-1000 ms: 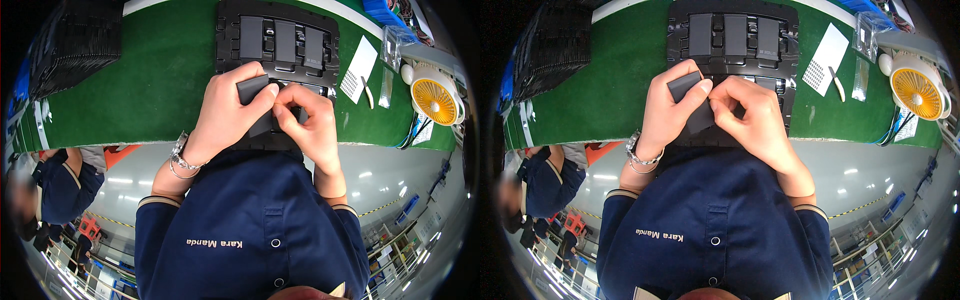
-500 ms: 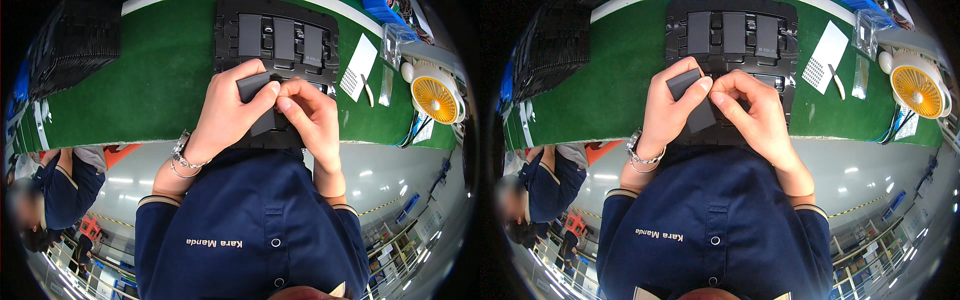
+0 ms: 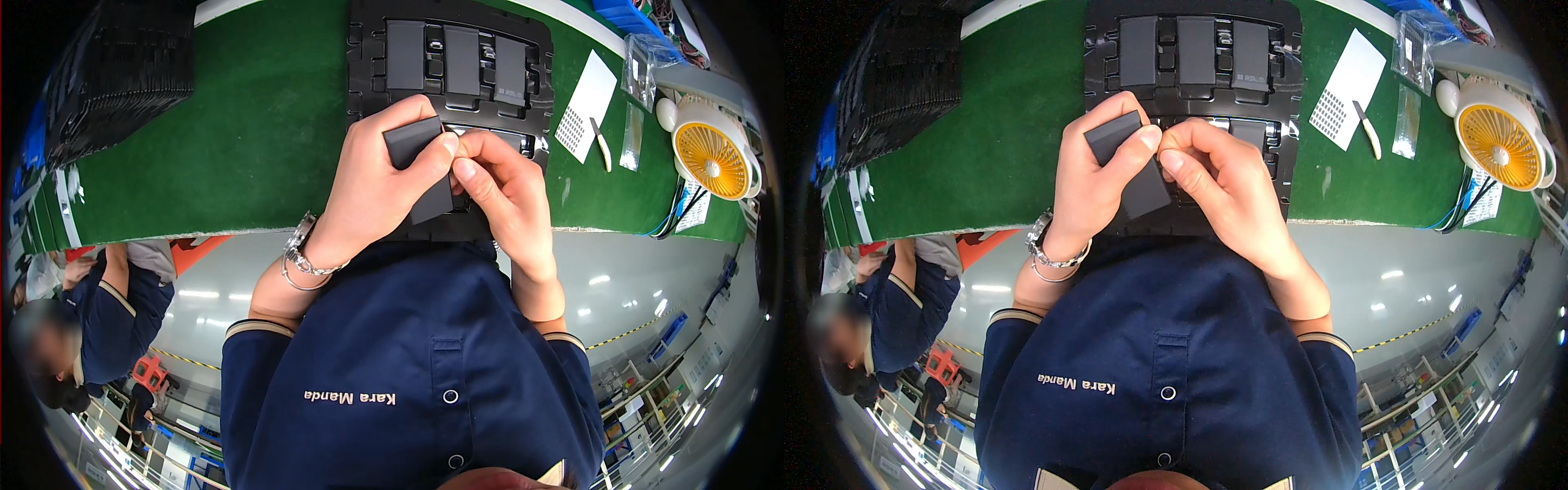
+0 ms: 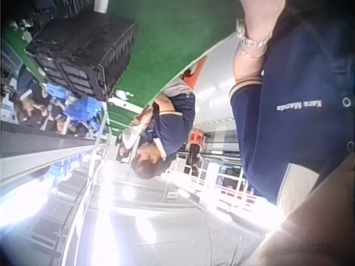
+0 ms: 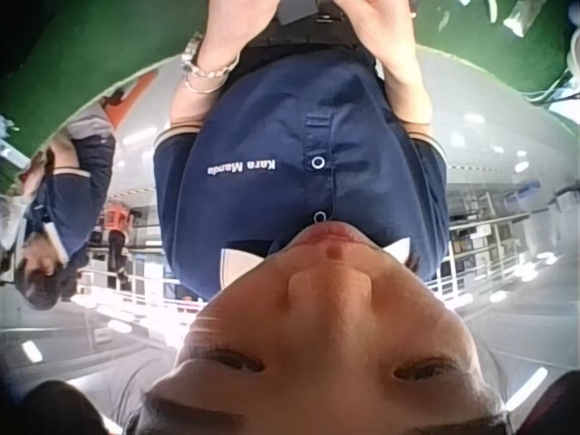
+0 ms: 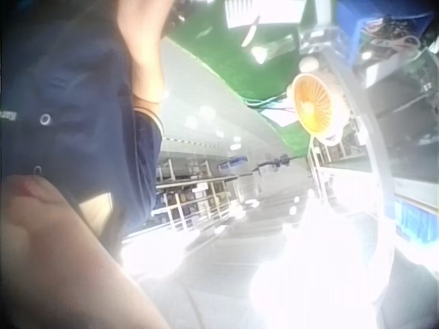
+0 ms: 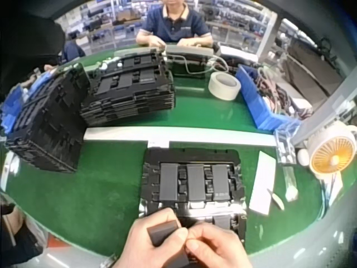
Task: Assembling electronic modules into a black plastic housing and applying identification stickers.
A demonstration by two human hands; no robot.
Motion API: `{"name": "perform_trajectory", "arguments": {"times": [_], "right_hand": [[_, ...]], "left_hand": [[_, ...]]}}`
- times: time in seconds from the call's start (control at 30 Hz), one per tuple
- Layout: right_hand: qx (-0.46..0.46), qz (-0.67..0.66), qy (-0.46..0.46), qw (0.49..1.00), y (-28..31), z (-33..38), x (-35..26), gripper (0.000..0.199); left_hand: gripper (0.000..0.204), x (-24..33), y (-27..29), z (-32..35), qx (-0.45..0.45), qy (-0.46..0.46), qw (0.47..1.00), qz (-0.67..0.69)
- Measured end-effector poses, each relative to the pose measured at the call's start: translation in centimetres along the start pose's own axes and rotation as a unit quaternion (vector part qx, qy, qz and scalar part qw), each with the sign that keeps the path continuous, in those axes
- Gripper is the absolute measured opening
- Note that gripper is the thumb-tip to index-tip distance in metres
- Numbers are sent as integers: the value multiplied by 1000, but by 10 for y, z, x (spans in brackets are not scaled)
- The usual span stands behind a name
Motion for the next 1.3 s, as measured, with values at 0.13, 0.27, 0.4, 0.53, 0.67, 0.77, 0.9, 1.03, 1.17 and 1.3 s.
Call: {"name": "perform_trajectory", "arguments": {"times": [0.13, 0.27, 0.4, 0.53, 0.67, 0.77, 0.9, 1.03, 1.17, 1.3], "right_hand": [[-40, -120, -72, 989, -6, -1, 11, 21], [-40, -167, -89, 981, -7, -1, 11, 23], [-24, -120, -49, 991, -4, -2, 7, 21], [-27, -97, -42, 994, -2, -1, 5, 18], [-26, -105, -44, 993, -2, 0, 7, 18], [-23, -116, -51, 992, -2, 0, 9, 18], [-33, -124, -59, 990, -2, -1, 11, 17], [-10, -97, -52, 994, -2, 2, 8, 17], [-9, -91, -42, 995, 0, 1, 11, 18], [-25, -130, -52, 990, 0, -5, 11, 20]], "left_hand": [[18, 2, -2, 1, -14, 38, 997, 60], [19, 0, -2, 0, -28, 60, 992, 104], [19, -1, -4, 1, -31, 91, 987, 127], [18, -2, -4, -1, -37, 60, 991, 118], [18, -3, -7, 0, -44, 66, 987, 140], [19, -5, -9, 1, -47, 86, 983, 157], [19, -9, -11, 2, -54, 107, 976, 180], [19, -8, -8, 1, -56, 78, 984, 149], [19, -10, -5, -1, -69, 59, 988, 121], [22, -10, -12, 2, -92, 103, 973, 184]]}}
Point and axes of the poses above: each hand's wrist, its own z-axis away from the middle knuckle, its own y-axis out of the back of the hand, x = y × z, the point moved 6 cm from there along -z, towards the middle knuckle, and after that the axes turned 12 degrees about x, right-handed, at the moved point
